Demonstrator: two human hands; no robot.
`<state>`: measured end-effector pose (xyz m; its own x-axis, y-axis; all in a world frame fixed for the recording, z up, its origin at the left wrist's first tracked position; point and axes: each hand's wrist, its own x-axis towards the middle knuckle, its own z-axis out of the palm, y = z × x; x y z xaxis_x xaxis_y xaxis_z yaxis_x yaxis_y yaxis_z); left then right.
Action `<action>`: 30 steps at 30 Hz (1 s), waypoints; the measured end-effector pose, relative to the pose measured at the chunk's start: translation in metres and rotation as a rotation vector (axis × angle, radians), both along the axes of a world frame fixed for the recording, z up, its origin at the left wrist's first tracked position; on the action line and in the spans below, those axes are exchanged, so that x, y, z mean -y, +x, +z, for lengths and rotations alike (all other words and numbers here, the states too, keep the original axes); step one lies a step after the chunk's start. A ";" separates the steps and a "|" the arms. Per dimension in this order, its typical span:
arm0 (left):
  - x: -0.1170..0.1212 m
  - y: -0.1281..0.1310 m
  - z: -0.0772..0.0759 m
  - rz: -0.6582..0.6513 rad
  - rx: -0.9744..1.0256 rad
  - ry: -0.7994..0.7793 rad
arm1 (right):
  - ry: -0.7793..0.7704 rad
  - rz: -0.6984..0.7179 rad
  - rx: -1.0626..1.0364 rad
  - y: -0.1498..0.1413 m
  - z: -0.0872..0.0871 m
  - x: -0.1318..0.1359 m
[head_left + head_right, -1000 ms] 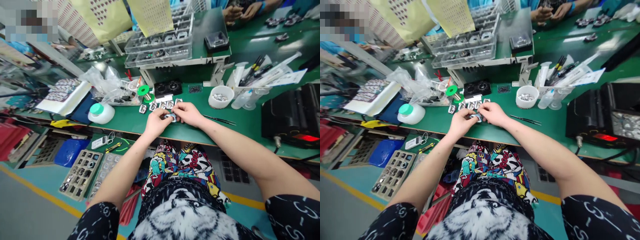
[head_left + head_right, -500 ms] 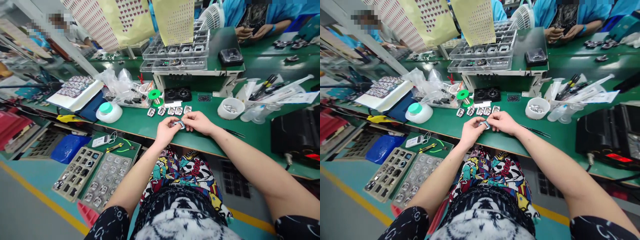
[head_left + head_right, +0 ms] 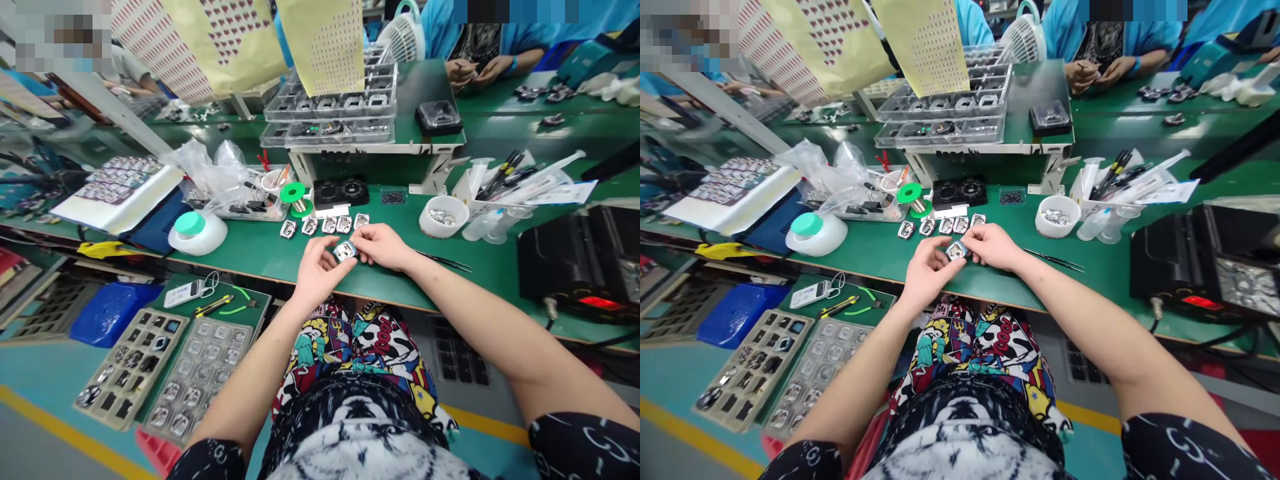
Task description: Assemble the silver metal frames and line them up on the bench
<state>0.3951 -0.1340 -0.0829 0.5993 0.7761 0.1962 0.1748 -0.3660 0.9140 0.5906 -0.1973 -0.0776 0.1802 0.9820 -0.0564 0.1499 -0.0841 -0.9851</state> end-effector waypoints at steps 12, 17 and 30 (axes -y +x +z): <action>0.011 0.000 -0.008 0.087 -0.060 0.401 | 0.004 0.033 0.062 -0.002 0.001 0.002; -0.018 -0.033 -0.012 0.267 -0.133 0.456 | -0.018 0.016 0.082 -0.004 0.005 0.002; -0.108 -0.103 -0.026 0.505 -0.508 0.517 | -0.049 0.019 0.160 -0.004 0.000 0.001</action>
